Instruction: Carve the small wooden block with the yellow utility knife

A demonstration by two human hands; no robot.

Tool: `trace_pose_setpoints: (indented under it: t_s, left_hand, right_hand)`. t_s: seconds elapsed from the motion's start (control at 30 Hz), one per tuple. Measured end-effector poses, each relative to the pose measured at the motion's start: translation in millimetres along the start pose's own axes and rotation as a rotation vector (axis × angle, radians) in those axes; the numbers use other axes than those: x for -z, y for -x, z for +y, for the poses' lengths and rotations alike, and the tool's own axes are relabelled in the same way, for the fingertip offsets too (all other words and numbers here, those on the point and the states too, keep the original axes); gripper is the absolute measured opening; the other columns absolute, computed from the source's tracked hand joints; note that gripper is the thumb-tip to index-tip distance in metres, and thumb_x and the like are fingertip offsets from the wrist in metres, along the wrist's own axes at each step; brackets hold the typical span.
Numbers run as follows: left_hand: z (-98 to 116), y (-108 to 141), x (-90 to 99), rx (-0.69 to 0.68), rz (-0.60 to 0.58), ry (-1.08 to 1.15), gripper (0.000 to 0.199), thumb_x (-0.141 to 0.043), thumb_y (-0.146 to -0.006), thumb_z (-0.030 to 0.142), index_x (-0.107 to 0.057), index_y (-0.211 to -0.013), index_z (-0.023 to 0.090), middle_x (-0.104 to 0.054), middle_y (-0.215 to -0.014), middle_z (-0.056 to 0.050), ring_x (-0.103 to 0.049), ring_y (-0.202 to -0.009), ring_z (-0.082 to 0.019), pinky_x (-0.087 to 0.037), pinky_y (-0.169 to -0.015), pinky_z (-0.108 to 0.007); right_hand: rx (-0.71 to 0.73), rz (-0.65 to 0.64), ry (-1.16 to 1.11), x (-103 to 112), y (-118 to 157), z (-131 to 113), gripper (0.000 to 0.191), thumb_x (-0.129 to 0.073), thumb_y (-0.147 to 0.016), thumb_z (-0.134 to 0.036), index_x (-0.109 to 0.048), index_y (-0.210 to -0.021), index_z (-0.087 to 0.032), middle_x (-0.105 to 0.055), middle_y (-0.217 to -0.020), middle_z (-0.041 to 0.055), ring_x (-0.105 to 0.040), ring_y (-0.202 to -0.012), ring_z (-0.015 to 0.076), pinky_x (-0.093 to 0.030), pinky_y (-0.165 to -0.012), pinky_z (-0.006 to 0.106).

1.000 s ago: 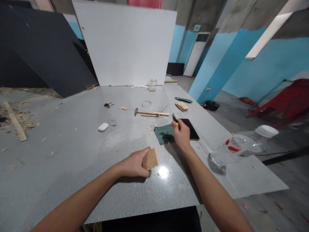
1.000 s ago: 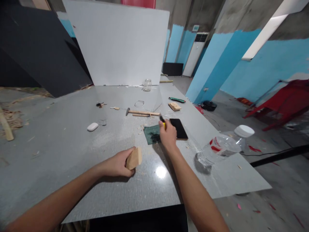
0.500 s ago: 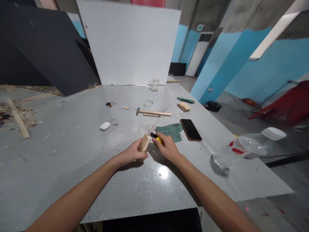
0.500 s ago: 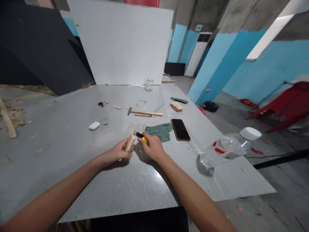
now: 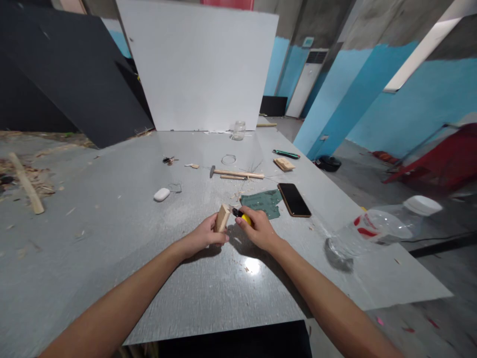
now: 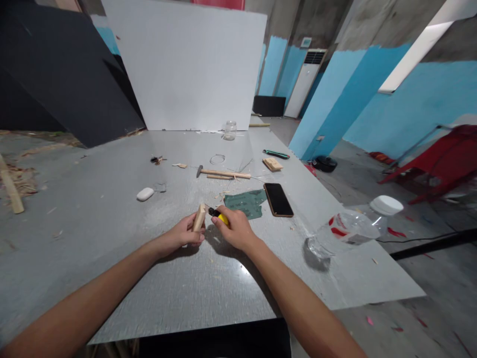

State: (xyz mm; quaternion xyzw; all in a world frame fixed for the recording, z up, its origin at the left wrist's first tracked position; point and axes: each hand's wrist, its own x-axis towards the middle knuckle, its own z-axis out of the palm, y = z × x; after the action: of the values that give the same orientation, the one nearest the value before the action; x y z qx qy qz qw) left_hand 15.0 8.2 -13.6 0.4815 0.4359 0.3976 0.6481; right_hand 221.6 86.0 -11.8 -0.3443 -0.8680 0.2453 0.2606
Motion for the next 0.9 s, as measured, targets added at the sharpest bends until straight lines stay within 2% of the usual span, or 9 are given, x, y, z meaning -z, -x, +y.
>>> trace_pose_setpoints:
  t_s: [0.2, 0.5, 0.73, 0.9]
  left_hand:
    - [-6, -2, 3.1, -0.019, 0.026, 0.040, 0.036, -0.074, -0.075, 0.021, -0.049, -0.102, 0.019, -0.051, -0.080, 0.004, -0.047, -0.063, -0.007, -0.036, -0.057, -0.022]
    - [-1, -2, -1.3, -0.021, 0.041, 0.007, 0.042, -0.074, -0.075, 0.020, -0.052, -0.110, 0.018, -0.052, -0.081, 0.005, -0.046, -0.064, -0.007, -0.035, -0.056, -0.020]
    - [0, -1, -4.5, -0.051, 0.045, -0.046, 0.043, -0.071, -0.072, 0.015, -0.050, -0.110, 0.019, -0.054, -0.083, 0.005, -0.048, -0.067, -0.007, -0.038, -0.060, -0.020]
    - [-5, -4, -1.0, -0.044, 0.067, -0.084, 0.042, -0.065, -0.065, 0.011, -0.048, -0.103, 0.020, -0.051, -0.081, 0.005, -0.048, -0.067, -0.008, -0.035, -0.057, -0.019]
  right_hand:
    - [0.056, -0.098, -0.025, 3, 3, -10, 0.038, -0.047, -0.100, -0.051, -0.059, -0.087, -0.018, -0.054, -0.064, -0.0021, -0.040, -0.056, 0.0097, -0.025, -0.060, 0.023]
    - [0.135, -0.235, 0.031, 6, 5, -17, 0.027, -0.054, -0.098, -0.042, -0.066, -0.099, -0.018, -0.060, -0.069, -0.0008, -0.046, -0.062, 0.0103, -0.023, -0.062, 0.022]
    - [0.156, -0.266, 0.045, 7, 6, -18, 0.029, -0.052, -0.099, -0.043, -0.066, -0.099, -0.018, -0.059, -0.068, -0.0012, -0.045, -0.061, 0.0102, -0.022, -0.061, 0.023]
    - [0.160, -0.220, 0.123, 9, 6, -13, 0.032, -0.052, -0.099, -0.047, -0.065, -0.095, -0.018, -0.063, -0.071, 0.0009, -0.047, -0.062, 0.0114, -0.020, -0.062, 0.024]
